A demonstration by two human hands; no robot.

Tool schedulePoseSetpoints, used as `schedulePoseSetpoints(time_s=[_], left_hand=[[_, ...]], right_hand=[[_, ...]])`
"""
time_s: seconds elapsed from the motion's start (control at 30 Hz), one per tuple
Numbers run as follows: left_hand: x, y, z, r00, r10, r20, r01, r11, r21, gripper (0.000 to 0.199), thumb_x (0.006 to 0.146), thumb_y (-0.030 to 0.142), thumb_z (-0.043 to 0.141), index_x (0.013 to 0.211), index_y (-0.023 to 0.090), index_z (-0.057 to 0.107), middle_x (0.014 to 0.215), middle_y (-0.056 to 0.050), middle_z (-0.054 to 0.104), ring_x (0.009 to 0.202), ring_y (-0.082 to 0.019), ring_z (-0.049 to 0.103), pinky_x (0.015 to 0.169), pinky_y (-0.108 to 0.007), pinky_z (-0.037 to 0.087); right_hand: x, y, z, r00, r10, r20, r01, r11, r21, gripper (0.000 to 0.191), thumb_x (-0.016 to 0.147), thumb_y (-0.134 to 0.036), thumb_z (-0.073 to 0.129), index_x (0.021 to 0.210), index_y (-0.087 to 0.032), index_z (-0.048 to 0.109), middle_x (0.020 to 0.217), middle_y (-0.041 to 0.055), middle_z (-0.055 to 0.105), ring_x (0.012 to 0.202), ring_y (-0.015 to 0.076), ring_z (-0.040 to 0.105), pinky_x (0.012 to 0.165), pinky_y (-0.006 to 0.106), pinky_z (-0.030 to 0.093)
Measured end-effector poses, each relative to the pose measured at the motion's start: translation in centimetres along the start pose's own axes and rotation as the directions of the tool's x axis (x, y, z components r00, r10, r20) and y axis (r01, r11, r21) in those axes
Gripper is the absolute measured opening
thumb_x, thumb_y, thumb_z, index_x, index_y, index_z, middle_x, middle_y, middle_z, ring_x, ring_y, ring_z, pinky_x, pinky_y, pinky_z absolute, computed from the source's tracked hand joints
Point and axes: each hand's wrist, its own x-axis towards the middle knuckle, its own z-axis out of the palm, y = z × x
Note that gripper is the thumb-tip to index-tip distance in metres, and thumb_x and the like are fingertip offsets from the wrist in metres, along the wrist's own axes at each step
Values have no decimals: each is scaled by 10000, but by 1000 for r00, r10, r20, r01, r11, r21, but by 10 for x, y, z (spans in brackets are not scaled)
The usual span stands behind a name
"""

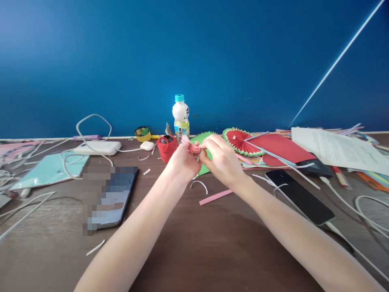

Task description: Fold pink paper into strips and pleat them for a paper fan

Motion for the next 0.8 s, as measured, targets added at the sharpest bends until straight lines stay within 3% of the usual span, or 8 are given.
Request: schedulePoseSetpoints(time_s=[0.23,0.37,0.63,0.8], left_hand=[[-2,2,1,999,45,-23,-44,999,25,221,926,250,345,775,166,483,640,18,483,534,-43,470,524,-127,381],[-3,2,0,998,54,-8,-54,997,50,203,928,230,332,830,168,499,665,24,484,498,-34,439,514,-136,372],[-2,-3,-2,1000,-3,-21,5,997,83,271,929,240,309,753,148,494,657,4,515,567,-63,504,561,-168,413],[-3,-8,-1,998,27,-55,-24,998,56,253,901,184,360,689,147,492,626,16,515,542,-55,493,576,-179,388]], right_hand=[[-2,-4,1,1000,-9,-28,12,995,98,166,799,-103,411,882,-170,538,935,115,598,904,222,562,770,362,477],[-3,-5,2,1000,4,-17,-2,993,115,157,800,-104,413,869,-167,540,912,109,595,909,222,569,782,362,483],[-4,-3,4,997,80,-14,-78,992,98,130,770,-111,449,850,-163,537,861,89,596,805,196,580,710,323,488],[-6,-1,6,996,40,-74,-36,998,52,162,765,-93,406,808,-166,544,821,76,608,780,188,587,693,309,479]])
